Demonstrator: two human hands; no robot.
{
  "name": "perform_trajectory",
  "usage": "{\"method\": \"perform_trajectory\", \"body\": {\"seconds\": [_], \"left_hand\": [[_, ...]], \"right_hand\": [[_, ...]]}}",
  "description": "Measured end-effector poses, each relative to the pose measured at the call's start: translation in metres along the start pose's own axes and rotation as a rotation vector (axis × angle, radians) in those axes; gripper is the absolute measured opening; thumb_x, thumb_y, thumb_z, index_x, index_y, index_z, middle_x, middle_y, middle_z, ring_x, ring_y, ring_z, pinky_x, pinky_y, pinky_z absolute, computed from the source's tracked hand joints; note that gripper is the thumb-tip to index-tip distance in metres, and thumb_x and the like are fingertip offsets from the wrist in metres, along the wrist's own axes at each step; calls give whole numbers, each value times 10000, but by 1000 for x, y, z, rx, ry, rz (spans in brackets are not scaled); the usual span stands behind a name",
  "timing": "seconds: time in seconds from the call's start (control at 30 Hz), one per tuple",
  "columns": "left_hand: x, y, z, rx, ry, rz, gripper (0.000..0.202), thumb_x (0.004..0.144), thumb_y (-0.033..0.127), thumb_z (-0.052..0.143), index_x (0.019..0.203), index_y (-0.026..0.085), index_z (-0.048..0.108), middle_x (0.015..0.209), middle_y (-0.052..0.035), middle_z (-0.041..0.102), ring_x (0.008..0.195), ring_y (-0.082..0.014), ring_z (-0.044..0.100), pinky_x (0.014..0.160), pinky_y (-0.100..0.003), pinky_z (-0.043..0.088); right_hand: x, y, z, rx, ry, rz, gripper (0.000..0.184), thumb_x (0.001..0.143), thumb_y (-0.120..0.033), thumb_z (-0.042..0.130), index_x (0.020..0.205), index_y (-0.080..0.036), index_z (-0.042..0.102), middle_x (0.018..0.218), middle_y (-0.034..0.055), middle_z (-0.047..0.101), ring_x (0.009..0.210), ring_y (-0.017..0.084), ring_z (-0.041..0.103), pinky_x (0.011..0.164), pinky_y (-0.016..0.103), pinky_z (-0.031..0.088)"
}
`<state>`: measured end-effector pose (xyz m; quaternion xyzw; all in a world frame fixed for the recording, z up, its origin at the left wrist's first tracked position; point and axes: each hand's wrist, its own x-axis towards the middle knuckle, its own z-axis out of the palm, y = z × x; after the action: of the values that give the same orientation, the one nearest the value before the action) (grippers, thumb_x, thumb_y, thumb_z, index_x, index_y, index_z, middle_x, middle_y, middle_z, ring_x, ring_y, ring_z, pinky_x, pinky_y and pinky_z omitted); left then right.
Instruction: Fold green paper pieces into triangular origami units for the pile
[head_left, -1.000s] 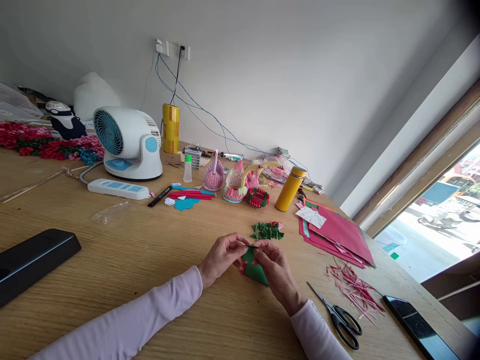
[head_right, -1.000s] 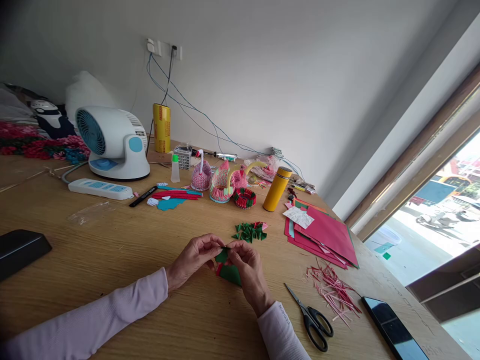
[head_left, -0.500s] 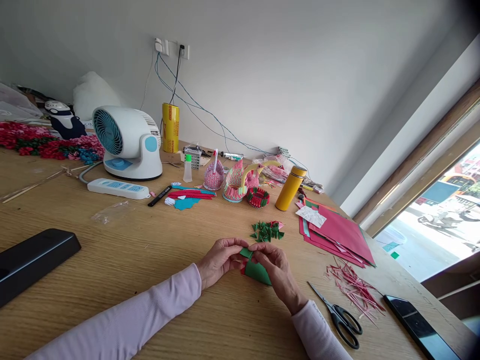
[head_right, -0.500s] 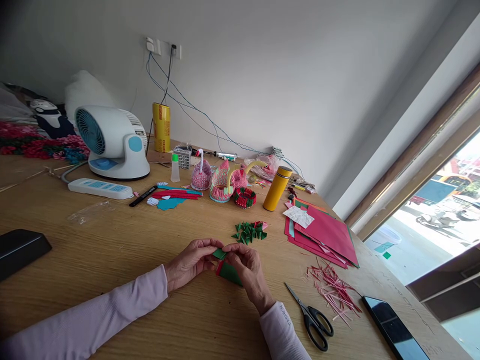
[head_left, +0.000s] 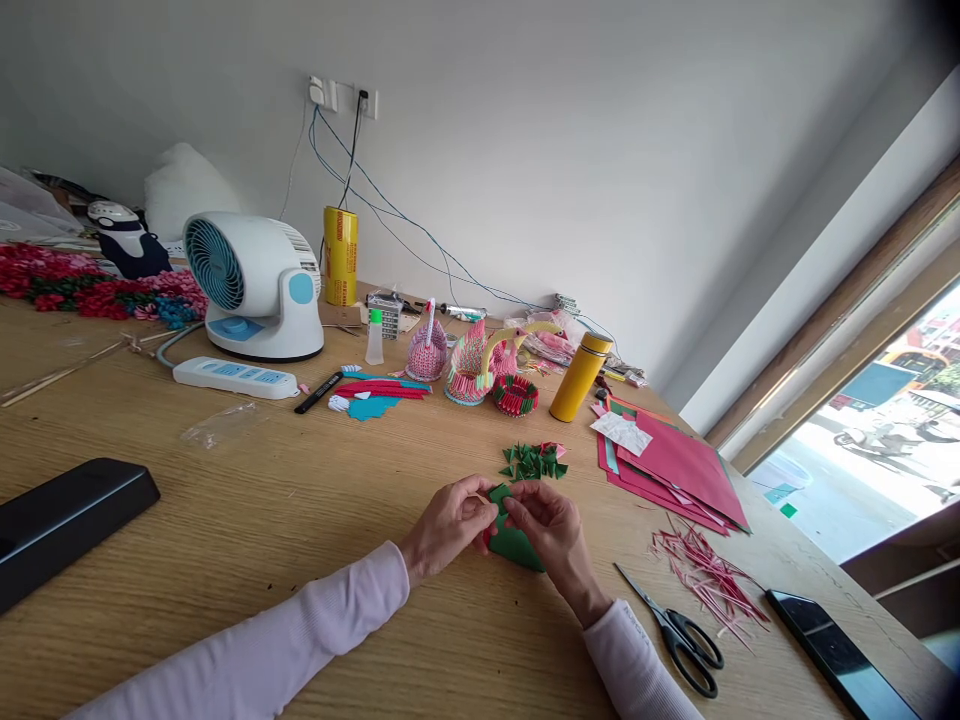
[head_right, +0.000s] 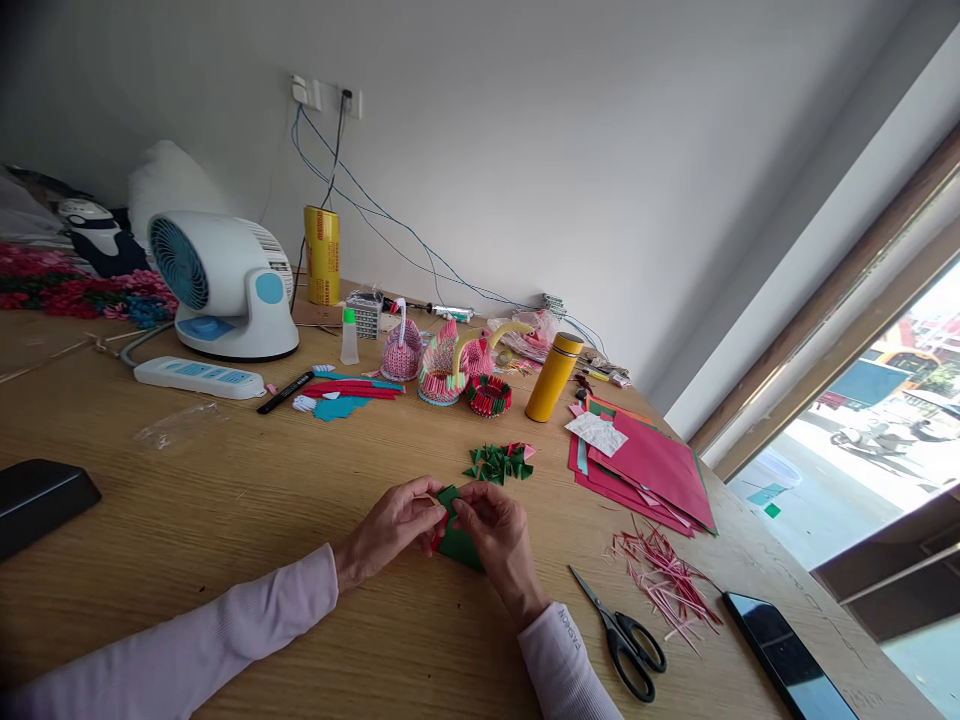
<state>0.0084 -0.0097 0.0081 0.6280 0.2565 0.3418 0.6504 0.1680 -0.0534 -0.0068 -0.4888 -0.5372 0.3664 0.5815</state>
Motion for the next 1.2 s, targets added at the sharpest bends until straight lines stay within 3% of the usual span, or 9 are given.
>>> {"method": "perform_trajectory", "body": {"seconds": [0.2,0.53,0.7,0.83,1.0,1.2], "left_hand": [[3,-7,-1,101,30,52,346,793,439,549,920,119,586,613,-13,598,525,-145,590,489,-246,497],[2,-2,-3,61,-22,83,343,823,412,516,933,95,592,621,-16,577,565,-151,581,495,-258,523],[0,-2,-2,76,-40,91,325,835,405,508,931,103,580,638,-18,579,588,-148,583,498,-241,513],[1,-1,-3,134,-10,134,295,835,398,520,868,113,588,606,-2,579,505,-105,539,458,-195,459],[3,-1,-7,171,8,183,271,824,380,549,823,114,601,601,-3,594,488,-91,533,419,-168,412],[4,-5,-5,64,-6,147,269,815,374,567,852,107,585,590,2,589,470,-95,540,439,-200,480]], "right_hand": [[-5,-7,5,-98,-48,-114,170,776,-341,658,775,-199,564,647,2,633,587,157,631,577,263,499],[-1,-3,-2,7,-91,-41,189,730,-293,714,841,-175,617,766,15,645,659,140,641,644,254,516],[-2,-6,-2,23,-99,-31,172,735,-286,712,827,-174,620,723,8,650,625,136,640,624,249,519],[-3,-8,-1,15,-103,-26,186,733,-301,711,820,-166,618,702,12,650,622,143,638,616,255,522],[-3,-8,-1,-9,-116,-47,169,753,-292,693,833,-168,610,730,13,645,640,136,635,629,243,515],[-5,-9,1,-96,-99,-118,157,785,-282,659,865,-186,564,713,1,640,652,149,649,625,247,500]]}}
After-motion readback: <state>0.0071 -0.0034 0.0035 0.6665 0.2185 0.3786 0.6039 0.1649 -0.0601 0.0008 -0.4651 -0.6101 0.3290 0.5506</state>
